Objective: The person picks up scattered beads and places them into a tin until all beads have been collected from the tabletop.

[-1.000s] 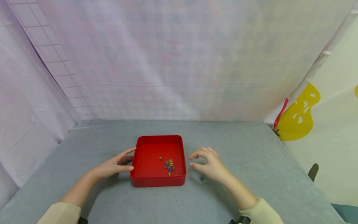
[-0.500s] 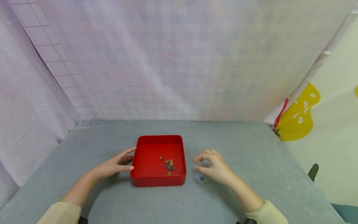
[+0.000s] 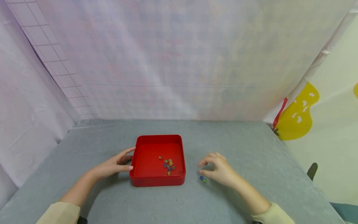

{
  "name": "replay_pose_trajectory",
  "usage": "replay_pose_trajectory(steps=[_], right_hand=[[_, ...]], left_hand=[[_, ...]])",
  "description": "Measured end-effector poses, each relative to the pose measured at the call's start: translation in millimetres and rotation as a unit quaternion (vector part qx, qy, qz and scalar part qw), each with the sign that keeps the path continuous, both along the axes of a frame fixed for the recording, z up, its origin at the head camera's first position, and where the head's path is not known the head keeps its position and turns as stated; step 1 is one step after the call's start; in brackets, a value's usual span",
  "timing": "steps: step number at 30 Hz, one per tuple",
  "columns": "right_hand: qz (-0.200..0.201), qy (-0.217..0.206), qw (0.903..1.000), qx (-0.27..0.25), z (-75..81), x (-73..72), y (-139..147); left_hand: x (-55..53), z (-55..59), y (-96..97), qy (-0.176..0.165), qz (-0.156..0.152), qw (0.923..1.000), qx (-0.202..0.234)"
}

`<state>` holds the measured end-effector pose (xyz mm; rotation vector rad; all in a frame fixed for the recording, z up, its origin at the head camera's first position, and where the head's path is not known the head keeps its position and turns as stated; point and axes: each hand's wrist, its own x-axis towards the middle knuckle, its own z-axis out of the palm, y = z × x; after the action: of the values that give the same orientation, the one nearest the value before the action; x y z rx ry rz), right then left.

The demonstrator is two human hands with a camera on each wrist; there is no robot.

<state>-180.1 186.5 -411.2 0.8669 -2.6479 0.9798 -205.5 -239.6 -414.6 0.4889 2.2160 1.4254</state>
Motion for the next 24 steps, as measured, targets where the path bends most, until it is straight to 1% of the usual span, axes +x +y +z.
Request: replay_pose_trajectory(steps=[7,15,24], right_hand=[[0.000,0.016,0.9992,0.037,-2.9,2.5,4.9],[0.011,0.008,0.9983,0.057,-4.6,5.4,8.3],[0.013,-0.012,0.9964,0.082,-5.0,7.8,10.4]], left_hand=[[-0.3,2.8,0.4,-0.024,-0.002,0.9996,0.013],[1.4,2.0,0.6,0.001,-0.002,1.0000,0.000],[-1.0,0.8,-0.5,-0.015,-0.009,0.9997,0.017]])
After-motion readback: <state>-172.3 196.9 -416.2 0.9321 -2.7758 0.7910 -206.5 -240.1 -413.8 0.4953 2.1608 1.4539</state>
